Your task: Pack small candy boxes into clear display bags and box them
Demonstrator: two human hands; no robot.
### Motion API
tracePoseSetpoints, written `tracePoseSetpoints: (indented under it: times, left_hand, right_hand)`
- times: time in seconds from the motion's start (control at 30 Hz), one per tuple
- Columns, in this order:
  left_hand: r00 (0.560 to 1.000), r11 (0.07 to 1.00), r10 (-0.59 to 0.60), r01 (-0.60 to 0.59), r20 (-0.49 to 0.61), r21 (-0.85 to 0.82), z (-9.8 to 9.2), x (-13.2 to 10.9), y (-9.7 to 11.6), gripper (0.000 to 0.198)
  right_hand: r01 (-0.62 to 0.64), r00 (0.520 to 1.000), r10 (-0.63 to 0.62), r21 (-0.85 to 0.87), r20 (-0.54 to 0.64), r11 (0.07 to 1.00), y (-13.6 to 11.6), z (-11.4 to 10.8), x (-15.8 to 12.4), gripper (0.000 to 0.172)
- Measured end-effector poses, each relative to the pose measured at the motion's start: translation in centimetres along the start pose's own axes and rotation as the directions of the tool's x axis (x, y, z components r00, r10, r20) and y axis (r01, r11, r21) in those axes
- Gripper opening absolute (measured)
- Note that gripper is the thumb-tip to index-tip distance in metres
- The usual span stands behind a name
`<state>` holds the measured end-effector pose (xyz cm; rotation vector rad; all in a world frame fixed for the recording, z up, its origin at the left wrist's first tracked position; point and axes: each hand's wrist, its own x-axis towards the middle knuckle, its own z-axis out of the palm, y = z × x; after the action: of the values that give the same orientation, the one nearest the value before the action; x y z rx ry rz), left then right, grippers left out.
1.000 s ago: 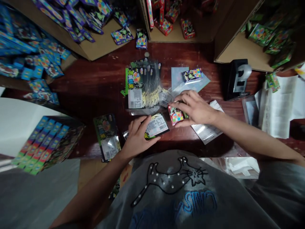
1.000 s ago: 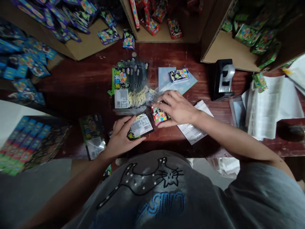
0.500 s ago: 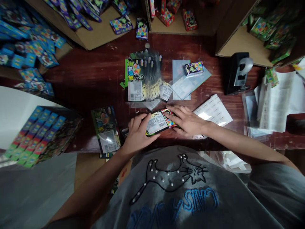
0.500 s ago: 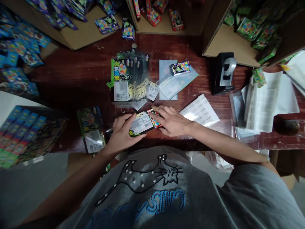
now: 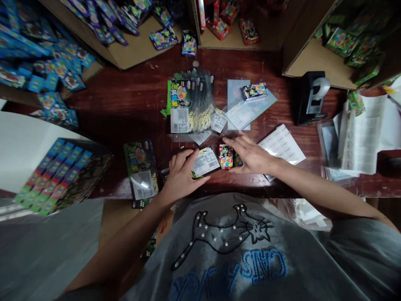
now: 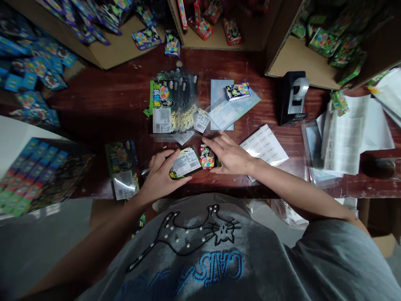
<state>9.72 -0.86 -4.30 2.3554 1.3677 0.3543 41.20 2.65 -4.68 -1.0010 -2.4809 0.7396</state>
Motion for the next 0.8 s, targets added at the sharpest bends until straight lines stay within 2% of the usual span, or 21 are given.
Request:
tracePoseSetpoints:
  times: [0.1, 0.17, 0.23, 0.33, 0.43, 0.57, 0.67, 0.8]
  left_hand:
    - [0.998, 0.999, 0.039, -0.040, 0.049, 0.006, -0.1, 0.2, 0.2, 0.087]
    - [0.997, 0.999, 0.042, -0.044, 0.072, 0.022, -0.2, 0.5, 0.2, 0.087]
    - [0.996, 0.998, 0.026, -0.030, 0.083, 0.053, -0.4, 0.7, 0.1, 0.087]
    - [0.995, 0.995, 0.018, -0.028, 0.100, 0.100, -0.7, 0.9, -0.2, 0.089]
    - [0.995, 0.995, 0.028, -0.037, 0.094, 0.096, -0.6, 1.2, -0.1, 0.089]
    - [0.995, 0.997, 0.064, -0.066, 0.073, 0.026, -0.1, 1.9, 1.0, 0.090]
    - [0.997, 0.997, 0.080, -0.080, 0.024, 0.001, 0.1, 2.3, 1.6, 0.093]
    - [0.997, 0.998, 0.062, -0.062, -0.046, 0.001, 0.5, 2.3, 2.1, 0.092]
  right_hand:
    - [0.053, 0.995, -0.055, 0.028, 0.080, 0.998, -0.5, 0.2, 0.2, 0.109]
    - [0.085, 0.987, -0.097, 0.097, 0.126, 0.992, -0.7, -0.1, 0.2, 0.114]
    - [0.075, 0.986, -0.095, 0.146, 0.135, 0.986, -0.4, -1.0, 0.0, 0.124]
    - [0.006, 0.985, -0.020, 0.085, 0.169, 0.996, 0.7, -3.3, -0.9, 0.130]
    - [-0.033, 0.970, 0.034, -0.008, 0.241, 0.999, 1.7, -4.9, -1.2, 0.113]
    - [0.017, 0.979, -0.012, -0.023, 0.201, 1.000, 1.7, -4.2, 0.1, 0.088]
    - [0.039, 0.985, -0.029, -0.050, 0.173, 0.998, 1.2, -3.5, 0.8, 0.083]
    - [0.012, 0.985, 0.008, -0.118, 0.172, 0.993, 0.5, -4.0, 0.4, 0.079]
